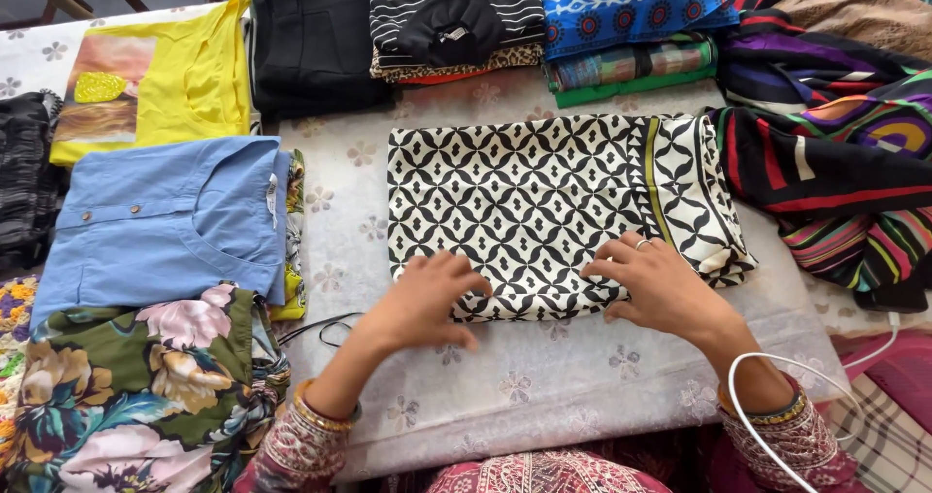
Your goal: The person folds several pieces of clothing on a table covered with a floral tablecloth. They fold a black and white patterned top, a colorful abstract print top, and a striped top, stacking them neatly. Finally, they unfold a brown patterned garment.
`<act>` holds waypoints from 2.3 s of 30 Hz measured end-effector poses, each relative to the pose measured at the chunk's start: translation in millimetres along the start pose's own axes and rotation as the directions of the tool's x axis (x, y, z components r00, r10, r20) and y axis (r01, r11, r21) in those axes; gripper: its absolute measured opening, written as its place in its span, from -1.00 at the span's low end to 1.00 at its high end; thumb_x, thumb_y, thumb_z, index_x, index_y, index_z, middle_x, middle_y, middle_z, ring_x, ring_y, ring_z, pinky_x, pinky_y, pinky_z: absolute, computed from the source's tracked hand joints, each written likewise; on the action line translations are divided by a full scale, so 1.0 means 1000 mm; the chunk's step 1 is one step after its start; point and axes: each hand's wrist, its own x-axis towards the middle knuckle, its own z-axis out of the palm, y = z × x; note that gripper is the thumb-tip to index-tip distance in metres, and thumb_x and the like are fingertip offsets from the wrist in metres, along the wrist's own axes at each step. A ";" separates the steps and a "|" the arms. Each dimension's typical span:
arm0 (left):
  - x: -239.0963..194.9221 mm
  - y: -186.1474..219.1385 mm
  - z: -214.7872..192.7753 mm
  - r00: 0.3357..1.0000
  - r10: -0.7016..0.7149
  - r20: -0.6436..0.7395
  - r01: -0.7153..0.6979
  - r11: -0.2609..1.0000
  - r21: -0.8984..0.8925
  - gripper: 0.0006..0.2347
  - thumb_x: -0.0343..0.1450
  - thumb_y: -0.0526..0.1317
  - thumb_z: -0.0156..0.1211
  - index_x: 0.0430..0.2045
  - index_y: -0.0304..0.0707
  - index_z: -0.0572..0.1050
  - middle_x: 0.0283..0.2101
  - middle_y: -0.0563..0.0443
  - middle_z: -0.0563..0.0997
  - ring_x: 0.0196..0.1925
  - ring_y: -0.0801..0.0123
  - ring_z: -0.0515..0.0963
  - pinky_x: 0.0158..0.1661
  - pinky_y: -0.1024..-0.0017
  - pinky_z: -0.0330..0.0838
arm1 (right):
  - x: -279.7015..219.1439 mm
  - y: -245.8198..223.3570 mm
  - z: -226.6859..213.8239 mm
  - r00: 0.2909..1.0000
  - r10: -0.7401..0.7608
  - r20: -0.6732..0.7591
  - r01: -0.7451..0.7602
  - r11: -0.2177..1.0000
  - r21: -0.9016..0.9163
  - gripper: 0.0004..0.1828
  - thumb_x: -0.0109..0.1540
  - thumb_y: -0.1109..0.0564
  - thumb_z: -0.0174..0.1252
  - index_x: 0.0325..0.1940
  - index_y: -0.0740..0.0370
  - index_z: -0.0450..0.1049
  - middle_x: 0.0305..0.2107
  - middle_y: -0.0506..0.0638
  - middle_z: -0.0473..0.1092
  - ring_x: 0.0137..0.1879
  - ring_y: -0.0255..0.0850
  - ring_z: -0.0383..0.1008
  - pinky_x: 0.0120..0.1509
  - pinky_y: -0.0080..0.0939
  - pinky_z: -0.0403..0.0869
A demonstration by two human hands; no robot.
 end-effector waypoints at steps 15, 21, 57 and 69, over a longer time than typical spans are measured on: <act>0.005 -0.014 0.003 0.915 -0.305 -0.263 0.204 0.914 -0.351 -0.67 0.37 -0.07 0.30 0.01 0.01 0.51 -0.27 0.08 0.60 -0.20 0.36 0.60 -0.15 0.31 0.50 | 0.031 0.066 0.042 0.952 0.203 -0.231 -0.077 0.885 0.460 -0.77 0.26 0.07 0.22 -0.02 0.13 0.54 -0.47 0.08 0.55 -0.39 -0.03 0.56 -0.25 -0.05 0.47; 0.004 -0.009 0.019 0.830 0.033 -0.556 0.004 0.998 0.065 -0.40 0.19 -0.20 0.32 0.19 -0.07 0.34 -0.37 -0.05 0.50 -0.35 0.22 0.56 -0.33 0.26 0.47 | 0.042 0.055 0.041 0.911 0.151 -0.384 -0.022 0.947 0.321 -0.67 0.18 0.09 0.28 0.02 0.13 0.53 -0.31 0.07 0.57 -0.28 -0.07 0.54 -0.22 -0.08 0.45; 0.025 -0.058 0.044 0.738 -0.645 -0.196 -0.082 0.203 -0.976 -0.33 0.22 -0.38 0.32 0.24 -0.21 0.12 0.00 -0.25 0.61 -0.05 0.22 0.63 -0.05 0.30 0.54 | 0.047 0.019 0.069 0.879 -0.212 -0.427 0.362 0.880 0.308 -0.61 0.18 0.13 0.28 0.11 0.10 0.55 0.02 -0.07 0.50 0.10 -0.09 0.45 0.19 -0.07 0.44; 0.158 -0.031 0.112 0.670 -0.265 -0.694 -0.204 0.832 -0.515 -0.18 0.34 -0.40 0.45 0.47 -0.58 0.03 0.43 -0.56 0.28 0.42 -0.28 0.31 0.29 0.01 0.21 | 0.050 0.064 0.083 0.913 0.270 -0.306 0.171 0.427 0.888 -0.70 0.24 0.28 0.17 0.06 0.26 0.58 -0.23 -0.05 0.62 -0.17 -0.43 0.62 -0.07 -0.37 0.62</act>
